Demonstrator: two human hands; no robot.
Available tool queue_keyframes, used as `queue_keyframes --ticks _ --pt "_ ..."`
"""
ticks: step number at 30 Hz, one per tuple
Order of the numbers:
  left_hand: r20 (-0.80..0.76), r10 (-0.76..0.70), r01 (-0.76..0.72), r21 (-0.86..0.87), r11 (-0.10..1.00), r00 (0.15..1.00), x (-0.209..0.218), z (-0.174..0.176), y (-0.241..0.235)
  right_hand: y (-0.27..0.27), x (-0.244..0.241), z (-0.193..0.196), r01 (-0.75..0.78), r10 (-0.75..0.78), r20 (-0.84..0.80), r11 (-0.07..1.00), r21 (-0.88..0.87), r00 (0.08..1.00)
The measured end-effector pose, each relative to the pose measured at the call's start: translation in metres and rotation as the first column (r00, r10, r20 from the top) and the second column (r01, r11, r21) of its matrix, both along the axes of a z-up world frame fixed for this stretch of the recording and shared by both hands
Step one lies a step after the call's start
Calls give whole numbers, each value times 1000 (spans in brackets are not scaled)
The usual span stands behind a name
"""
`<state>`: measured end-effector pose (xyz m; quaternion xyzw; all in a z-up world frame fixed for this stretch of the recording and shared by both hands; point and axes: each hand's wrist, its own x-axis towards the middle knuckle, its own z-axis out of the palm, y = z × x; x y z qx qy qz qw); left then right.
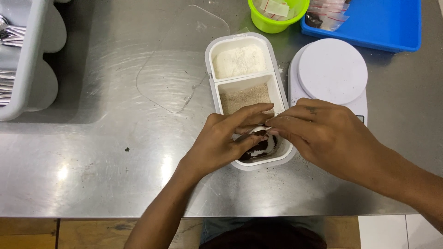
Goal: The person scoops dark powder from a compartmentalized container into a small plastic bag using a white plastic spoon. They then place the bag on a digital scale to weigh it. The person repeats this process with a second bag, scooping a lighter-colored powder from a different compartment.
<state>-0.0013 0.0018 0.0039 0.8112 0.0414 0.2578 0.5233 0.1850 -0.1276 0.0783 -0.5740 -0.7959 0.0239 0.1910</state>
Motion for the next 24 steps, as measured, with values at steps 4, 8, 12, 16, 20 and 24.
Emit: queue_keyframes --ticks 4,8,12,16,20,24 --pt "-119 -30 20 -86 996 992 -3 11 2 3 3 -5 -11 9 -49 999 -48 999" --pt "-99 -49 45 -45 998 994 -5 13 3 4 5 -11 -14 5 -98 997 -82 995" --pt "-113 -57 49 -72 996 992 -6 13 3 5 6 -11 -15 3 -123 995 -98 992" --pt "-128 -39 33 -46 998 991 -6 7 3 5 8 -13 -23 9 -128 994 -104 992" --pt "-105 -36 38 19 999 994 -5 -2 1 4 9 -13 -26 10 -133 992 -121 991" --pt "-113 -31 42 99 994 993 -5 -6 -1 1 11 -16 -28 16 -92 991 -127 996"
